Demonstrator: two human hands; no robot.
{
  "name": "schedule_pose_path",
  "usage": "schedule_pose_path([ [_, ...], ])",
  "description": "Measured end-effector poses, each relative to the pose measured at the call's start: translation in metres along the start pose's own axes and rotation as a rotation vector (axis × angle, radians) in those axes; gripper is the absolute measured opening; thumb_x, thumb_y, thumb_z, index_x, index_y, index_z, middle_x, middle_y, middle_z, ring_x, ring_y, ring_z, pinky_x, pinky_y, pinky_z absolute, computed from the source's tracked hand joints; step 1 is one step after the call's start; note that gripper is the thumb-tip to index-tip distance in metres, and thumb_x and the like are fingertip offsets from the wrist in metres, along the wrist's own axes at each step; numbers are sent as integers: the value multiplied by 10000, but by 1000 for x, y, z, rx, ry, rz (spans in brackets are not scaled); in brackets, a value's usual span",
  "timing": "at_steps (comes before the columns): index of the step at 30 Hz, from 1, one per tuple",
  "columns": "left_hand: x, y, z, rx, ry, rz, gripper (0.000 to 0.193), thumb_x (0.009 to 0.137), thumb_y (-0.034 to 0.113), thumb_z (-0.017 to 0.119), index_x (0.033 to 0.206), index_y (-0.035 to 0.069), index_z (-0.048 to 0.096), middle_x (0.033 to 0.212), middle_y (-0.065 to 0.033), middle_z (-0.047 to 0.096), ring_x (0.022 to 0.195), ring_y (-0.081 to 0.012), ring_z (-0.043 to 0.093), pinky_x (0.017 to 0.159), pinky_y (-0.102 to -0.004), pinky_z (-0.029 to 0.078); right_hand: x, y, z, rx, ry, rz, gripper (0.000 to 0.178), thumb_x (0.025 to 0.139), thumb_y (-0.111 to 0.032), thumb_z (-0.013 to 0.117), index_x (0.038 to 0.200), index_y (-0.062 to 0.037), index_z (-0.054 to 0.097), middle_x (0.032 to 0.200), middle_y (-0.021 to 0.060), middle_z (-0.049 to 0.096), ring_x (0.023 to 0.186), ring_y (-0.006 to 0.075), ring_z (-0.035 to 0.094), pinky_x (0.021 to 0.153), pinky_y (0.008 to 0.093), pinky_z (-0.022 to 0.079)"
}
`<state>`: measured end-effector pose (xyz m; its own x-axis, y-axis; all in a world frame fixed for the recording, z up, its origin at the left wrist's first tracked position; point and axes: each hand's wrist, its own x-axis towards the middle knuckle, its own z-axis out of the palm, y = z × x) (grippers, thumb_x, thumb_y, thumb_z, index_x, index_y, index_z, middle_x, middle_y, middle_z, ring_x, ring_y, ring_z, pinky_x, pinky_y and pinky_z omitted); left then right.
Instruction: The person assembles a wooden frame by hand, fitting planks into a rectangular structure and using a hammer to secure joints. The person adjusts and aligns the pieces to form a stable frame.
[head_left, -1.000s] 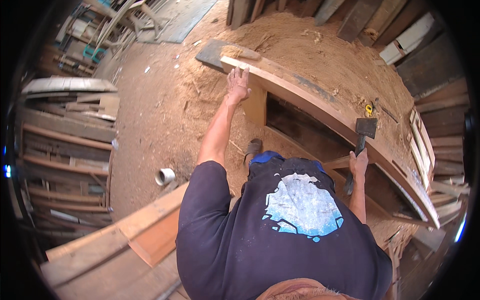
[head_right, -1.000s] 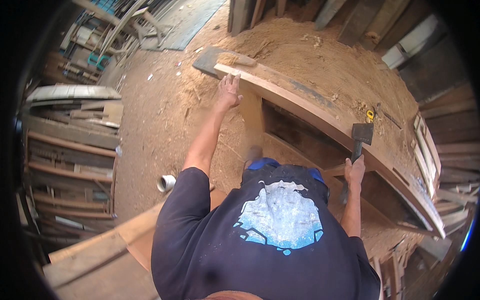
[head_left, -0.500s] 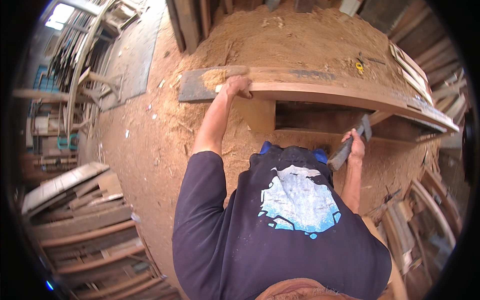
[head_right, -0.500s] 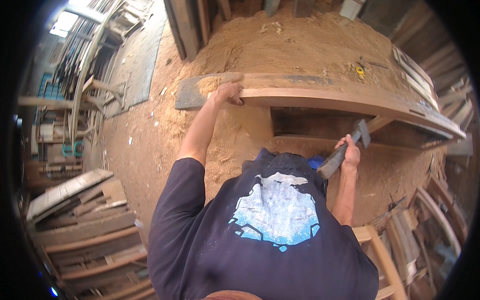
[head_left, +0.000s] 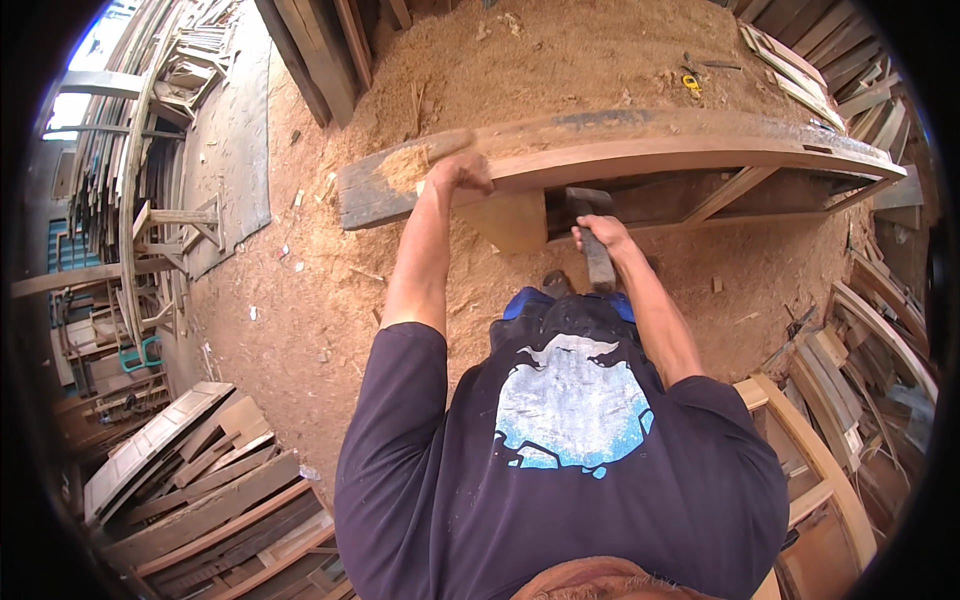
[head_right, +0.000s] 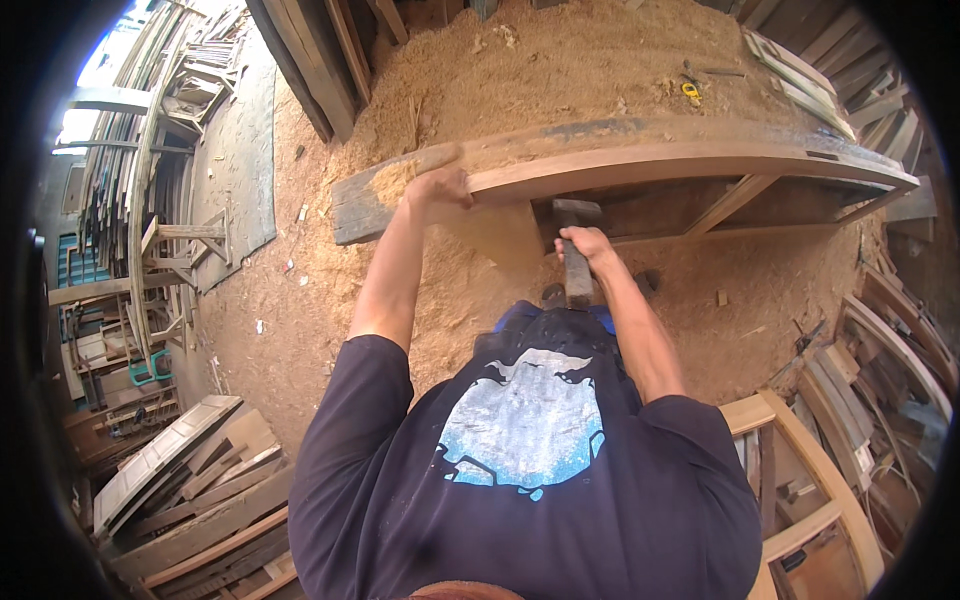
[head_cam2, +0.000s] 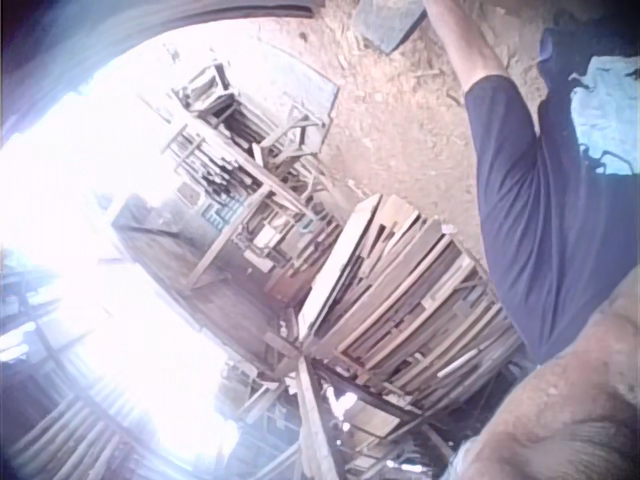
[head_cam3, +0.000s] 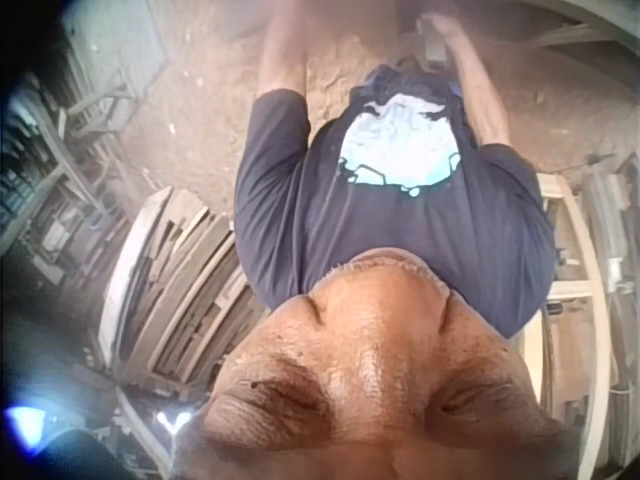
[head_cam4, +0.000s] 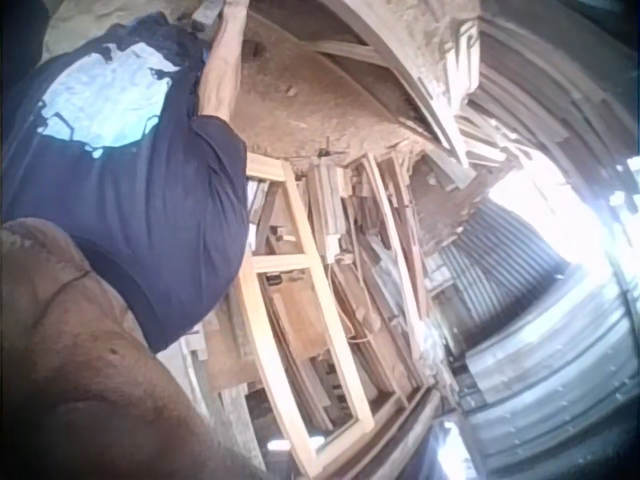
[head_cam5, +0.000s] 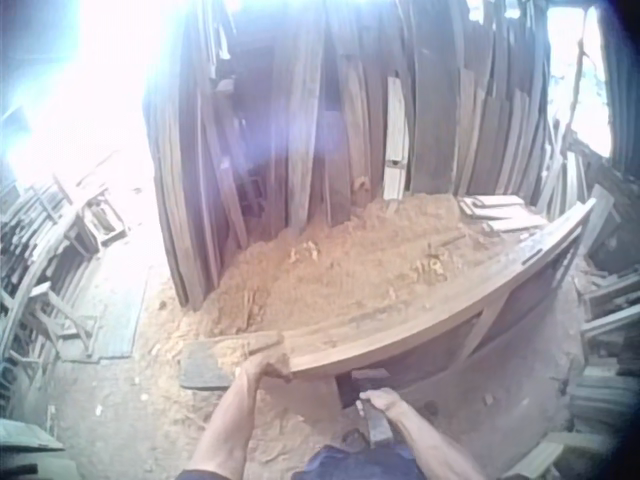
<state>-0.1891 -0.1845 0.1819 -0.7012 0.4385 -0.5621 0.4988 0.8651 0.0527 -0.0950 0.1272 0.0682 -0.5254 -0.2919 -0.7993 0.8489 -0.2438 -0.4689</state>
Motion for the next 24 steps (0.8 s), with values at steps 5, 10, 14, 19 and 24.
schedule_pose_path([
  [5, 26, -30, 38, 116, -67, 134, 227, 849, 195, 566, 920, 69, 741, 962, -110, 709, 938, -277, 676, 820, -347, 540, -3, -2, 51, -244, -5, -60, 140, 934, -115, 610, 855, 0, 624, 732, 85, 643, 580, 176, 620, 534, 333, 563],
  [10, 42, -37, 47, -158, -66, -5, 274, 759, 258, 658, 897, 34, 735, 912, -156, 714, 910, -286, 681, 786, -365, 542, -7, -3, 42, -57, 44, -19, 147, 940, -119, 597, 873, 10, 619, 727, 85, 640, 572, 172, 616, 507, 346, 553],
  [14, 27, -19, 14, -396, -66, -130, 326, 637, 287, 719, 823, 18, 711, 816, -154, 694, 780, -267, 643, 696, -380, 514, 1, 3, 53, -254, 50, -66, 154, 935, -117, 602, 852, 11, 626, 734, 81, 643, 583, 172, 621, 505, 344, 551],
  [19, 25, -23, 23, -380, 30, -108, 328, 610, 288, 739, 796, 20, 711, 772, -149, 691, 714, -254, 630, 652, -385, 502, -7, 8, 62, -246, 32, -105, 174, 930, -123, 601, 831, 14, 639, 730, 82, 648, 572, 176, 619, 504, 331, 540],
  [24, 20, -20, 25, -401, 182, -84, 278, 625, 287, 724, 723, 28, 701, 699, -129, 671, 641, -237, 600, 584, -401, 474, -27, 4, 36, -286, -74, -49, 198, 940, -140, 582, 837, 17, 644, 715, 88, 647, 575, 176, 622, 521, 320, 546],
])
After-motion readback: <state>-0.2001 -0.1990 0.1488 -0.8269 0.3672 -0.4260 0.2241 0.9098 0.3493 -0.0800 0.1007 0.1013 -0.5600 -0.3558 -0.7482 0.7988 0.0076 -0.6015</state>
